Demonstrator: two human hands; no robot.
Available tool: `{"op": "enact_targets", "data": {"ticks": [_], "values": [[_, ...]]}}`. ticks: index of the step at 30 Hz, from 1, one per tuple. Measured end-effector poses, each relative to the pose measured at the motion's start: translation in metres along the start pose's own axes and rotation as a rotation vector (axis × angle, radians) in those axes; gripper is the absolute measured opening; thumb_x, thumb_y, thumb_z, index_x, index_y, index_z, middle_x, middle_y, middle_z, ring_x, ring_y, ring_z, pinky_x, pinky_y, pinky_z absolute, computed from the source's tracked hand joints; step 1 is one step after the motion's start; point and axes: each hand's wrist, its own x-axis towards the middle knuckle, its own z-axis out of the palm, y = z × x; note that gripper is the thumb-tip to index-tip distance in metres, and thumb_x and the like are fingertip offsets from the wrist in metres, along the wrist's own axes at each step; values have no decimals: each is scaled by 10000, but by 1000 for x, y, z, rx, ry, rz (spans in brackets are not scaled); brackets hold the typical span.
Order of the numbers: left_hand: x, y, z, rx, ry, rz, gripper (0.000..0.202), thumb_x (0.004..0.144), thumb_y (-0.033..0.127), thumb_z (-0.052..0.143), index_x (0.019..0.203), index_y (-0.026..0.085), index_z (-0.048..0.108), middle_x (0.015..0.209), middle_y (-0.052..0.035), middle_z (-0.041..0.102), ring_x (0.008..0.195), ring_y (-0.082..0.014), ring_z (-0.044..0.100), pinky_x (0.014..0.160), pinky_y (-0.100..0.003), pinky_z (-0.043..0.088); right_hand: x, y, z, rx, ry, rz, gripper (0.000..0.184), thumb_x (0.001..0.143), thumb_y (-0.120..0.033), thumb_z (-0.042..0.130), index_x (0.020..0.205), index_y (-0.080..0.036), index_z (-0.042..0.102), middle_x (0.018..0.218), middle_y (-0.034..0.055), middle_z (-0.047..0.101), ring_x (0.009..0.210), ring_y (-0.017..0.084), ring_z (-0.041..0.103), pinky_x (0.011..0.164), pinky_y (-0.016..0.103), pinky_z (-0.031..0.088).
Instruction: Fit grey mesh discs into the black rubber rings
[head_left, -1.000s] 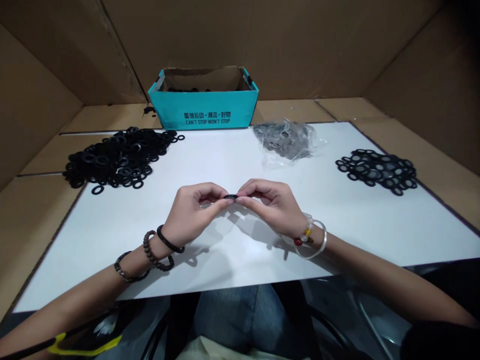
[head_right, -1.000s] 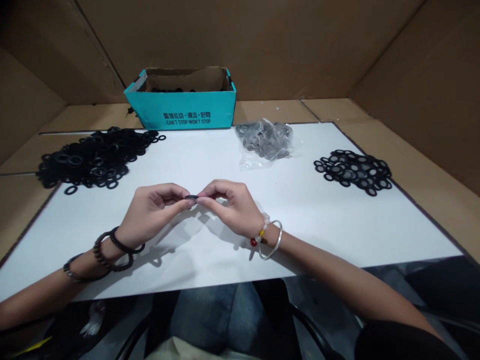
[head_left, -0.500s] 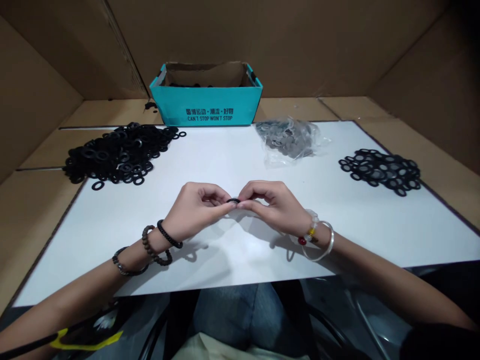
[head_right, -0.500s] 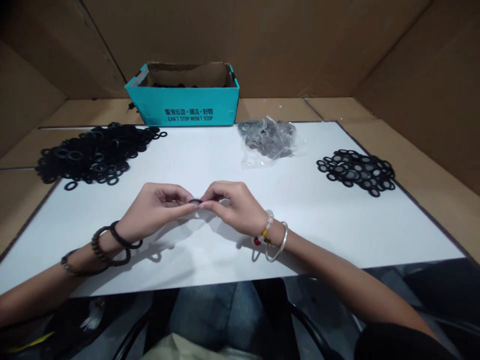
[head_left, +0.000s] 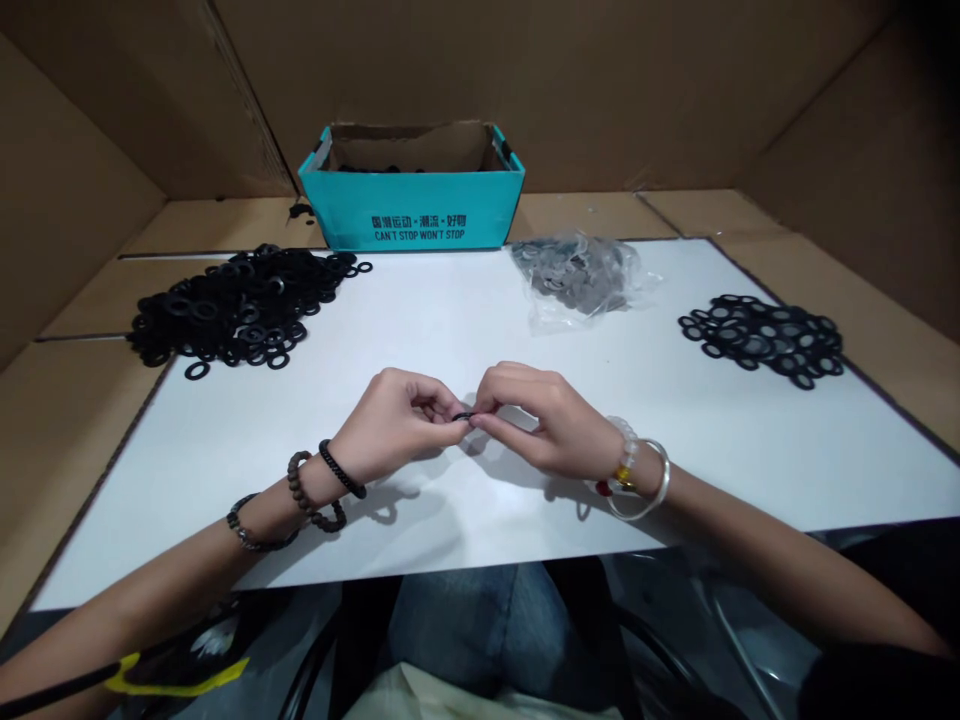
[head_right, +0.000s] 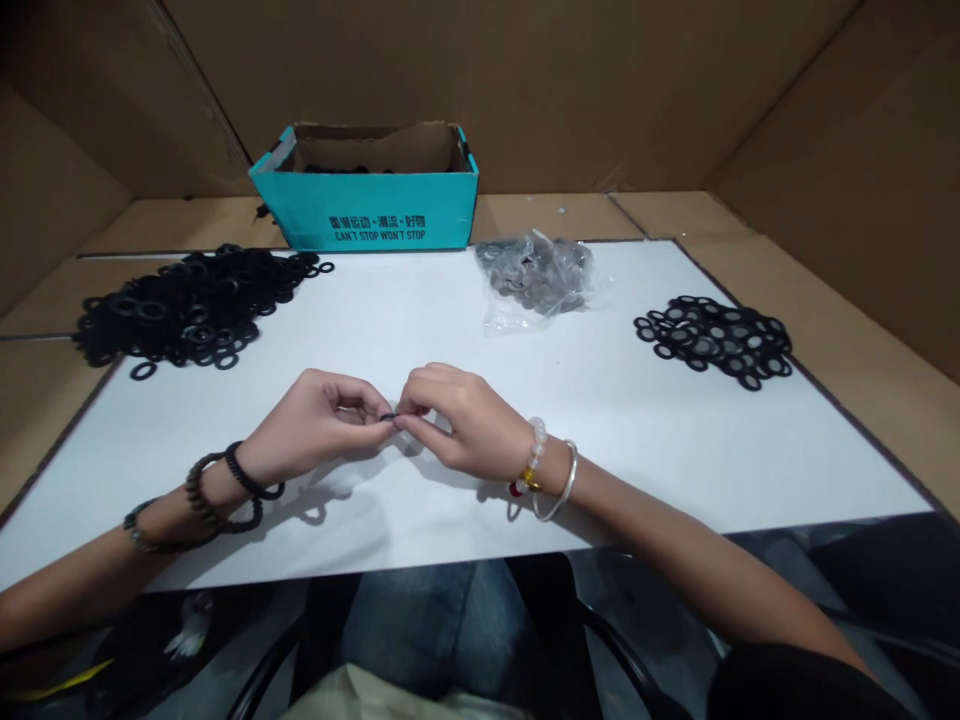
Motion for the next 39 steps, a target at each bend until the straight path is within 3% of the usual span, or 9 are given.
{"op": "enact_targets", "data": {"ticks": [9,14,20,25,30,39], "values": [[2,1,-8,-96,-77,-54,139,614,242,706,611,110,663,553,-25,645,475,-94,544,433,-182,401,0,6,6,189,75,38,145,850,-213,498,715,-164,513,680,14,527,651,109,478,615,256,410],[2,2,-7,-86,-53,-80,128,606,221,709,580,107,658,528,-22,637,458,-88,530,413,-174,386,-2,3,8,117,103,-11,137,854,-203,496,720,-175,492,675,13,514,660,120,465,624,271,407],[-1,4,-6,-13,-3,-2,134,610,225,710,555,116,657,535,-26,644,478,-95,539,432,-179,405,-2,0,10,68,117,-12,129,857,-191,505,728,-176,503,676,19,530,666,128,470,626,275,409],[-3,5,-6,5,-57,13,128,617,219,697,538,127,659,492,-8,623,441,-84,513,398,-171,370,-2,-1,10,98,59,24,151,858,-190,510,708,-179,520,662,6,541,649,118,488,615,261,410],[-2,5,-6,-20,-50,-42,98,590,217,721,553,135,681,512,-22,650,460,-104,547,404,-180,386,-1,-3,11,-3,43,-35,137,848,-116,457,728,-181,467,674,11,494,650,124,444,597,256,382],[3,2,-7,-233,0,-117,178,520,237,791,575,125,665,532,-37,667,505,-145,621,454,-207,473,-1,-3,14,50,99,111,87,856,-180,438,769,-181,433,698,-3,455,624,101,421,589,242,367]]}}
